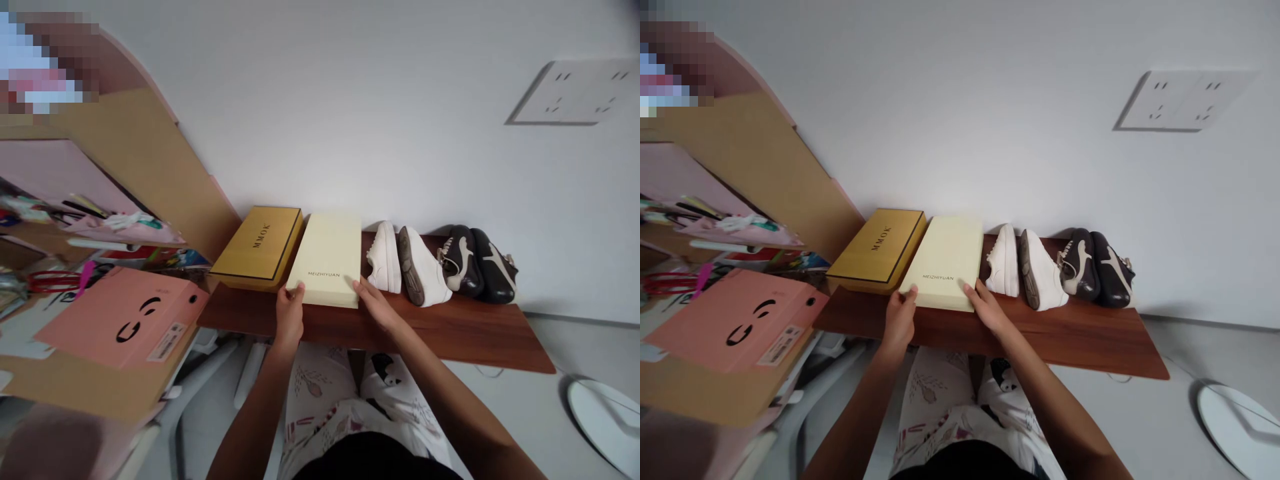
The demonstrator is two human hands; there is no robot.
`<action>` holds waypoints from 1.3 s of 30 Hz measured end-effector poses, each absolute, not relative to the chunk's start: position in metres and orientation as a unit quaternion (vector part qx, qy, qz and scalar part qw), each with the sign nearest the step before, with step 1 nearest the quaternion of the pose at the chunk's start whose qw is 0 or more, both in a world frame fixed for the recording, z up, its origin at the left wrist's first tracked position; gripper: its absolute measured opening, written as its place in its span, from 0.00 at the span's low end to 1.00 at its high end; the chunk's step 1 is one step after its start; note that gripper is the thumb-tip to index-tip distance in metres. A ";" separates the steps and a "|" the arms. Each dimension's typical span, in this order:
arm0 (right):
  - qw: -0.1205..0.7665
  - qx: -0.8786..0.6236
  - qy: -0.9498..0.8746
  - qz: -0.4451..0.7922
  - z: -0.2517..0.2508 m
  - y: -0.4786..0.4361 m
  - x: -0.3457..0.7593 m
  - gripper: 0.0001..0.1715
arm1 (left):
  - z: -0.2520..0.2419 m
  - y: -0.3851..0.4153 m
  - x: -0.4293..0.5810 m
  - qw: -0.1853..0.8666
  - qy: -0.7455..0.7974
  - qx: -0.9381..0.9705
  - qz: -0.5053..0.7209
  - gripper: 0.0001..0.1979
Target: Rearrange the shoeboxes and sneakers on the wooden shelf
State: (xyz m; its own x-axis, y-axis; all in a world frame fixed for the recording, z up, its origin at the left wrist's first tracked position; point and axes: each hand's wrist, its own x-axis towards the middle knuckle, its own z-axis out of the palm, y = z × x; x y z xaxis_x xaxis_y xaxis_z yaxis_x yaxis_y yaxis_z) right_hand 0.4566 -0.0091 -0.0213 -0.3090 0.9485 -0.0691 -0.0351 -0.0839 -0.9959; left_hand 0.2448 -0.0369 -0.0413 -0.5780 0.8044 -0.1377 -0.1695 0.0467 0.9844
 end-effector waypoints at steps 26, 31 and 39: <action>0.582 -0.563 -0.471 0.350 -0.038 -0.030 0.567 0.31 | -0.032 -0.055 0.309 0.179 0.606 0.459 0.625 0.26; 0.553 -0.676 -0.421 0.245 -0.065 -0.037 0.637 0.40 | -0.047 -0.031 0.373 0.351 0.542 0.570 0.509 0.25; 0.410 -0.691 -0.502 0.319 -0.076 -0.015 0.646 0.41 | -0.069 0.029 0.404 0.432 0.618 0.494 0.432 0.38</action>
